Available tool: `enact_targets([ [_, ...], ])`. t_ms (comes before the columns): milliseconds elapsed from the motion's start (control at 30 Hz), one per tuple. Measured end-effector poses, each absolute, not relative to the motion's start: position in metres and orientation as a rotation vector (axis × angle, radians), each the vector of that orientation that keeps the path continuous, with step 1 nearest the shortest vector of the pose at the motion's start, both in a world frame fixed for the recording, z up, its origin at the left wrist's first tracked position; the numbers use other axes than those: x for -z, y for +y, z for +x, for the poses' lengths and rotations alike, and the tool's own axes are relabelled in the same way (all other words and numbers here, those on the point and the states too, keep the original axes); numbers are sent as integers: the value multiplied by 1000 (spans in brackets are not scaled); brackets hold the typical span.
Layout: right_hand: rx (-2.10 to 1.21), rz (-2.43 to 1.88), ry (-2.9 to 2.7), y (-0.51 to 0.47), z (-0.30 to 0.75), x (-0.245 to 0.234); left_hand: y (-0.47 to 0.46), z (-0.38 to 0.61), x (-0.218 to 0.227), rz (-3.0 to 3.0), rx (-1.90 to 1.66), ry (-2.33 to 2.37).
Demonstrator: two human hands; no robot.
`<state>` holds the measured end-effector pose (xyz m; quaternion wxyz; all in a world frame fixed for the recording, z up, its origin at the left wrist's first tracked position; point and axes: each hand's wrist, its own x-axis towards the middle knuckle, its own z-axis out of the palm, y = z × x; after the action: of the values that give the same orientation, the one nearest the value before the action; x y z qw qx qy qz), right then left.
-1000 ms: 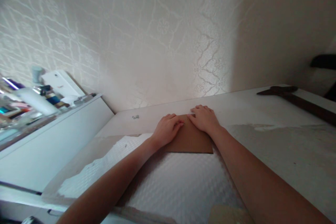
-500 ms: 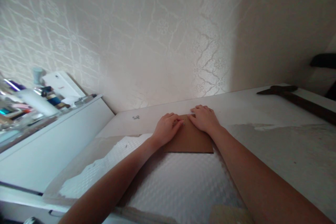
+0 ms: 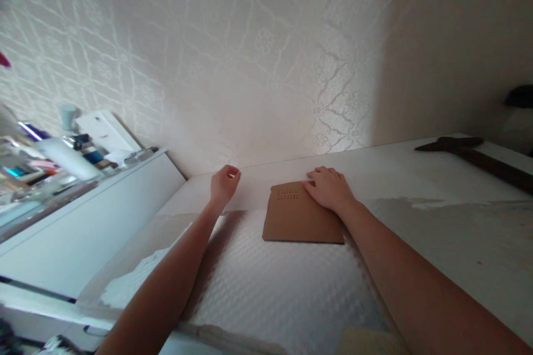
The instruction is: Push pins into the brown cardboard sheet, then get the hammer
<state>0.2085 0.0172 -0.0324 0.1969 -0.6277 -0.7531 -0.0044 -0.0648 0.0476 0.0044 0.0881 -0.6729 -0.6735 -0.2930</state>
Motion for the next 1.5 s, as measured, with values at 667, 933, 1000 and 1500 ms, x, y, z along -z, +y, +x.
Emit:
enact_targets([
  [667,14,-1770,-2124,17,209,32,55,-126,6,-1530,773,-2542],
  [933,9,-1760,-2121,16,208,32,57,-124,8,-1531,688,-2586],
  [1000,5,-1760,-2121,16,208,32,58,-124,8,-1528,672,-2591],
  [1500,2,-1770,-2122,18,208,33,59,-125,10,-1547,639,-2568],
])
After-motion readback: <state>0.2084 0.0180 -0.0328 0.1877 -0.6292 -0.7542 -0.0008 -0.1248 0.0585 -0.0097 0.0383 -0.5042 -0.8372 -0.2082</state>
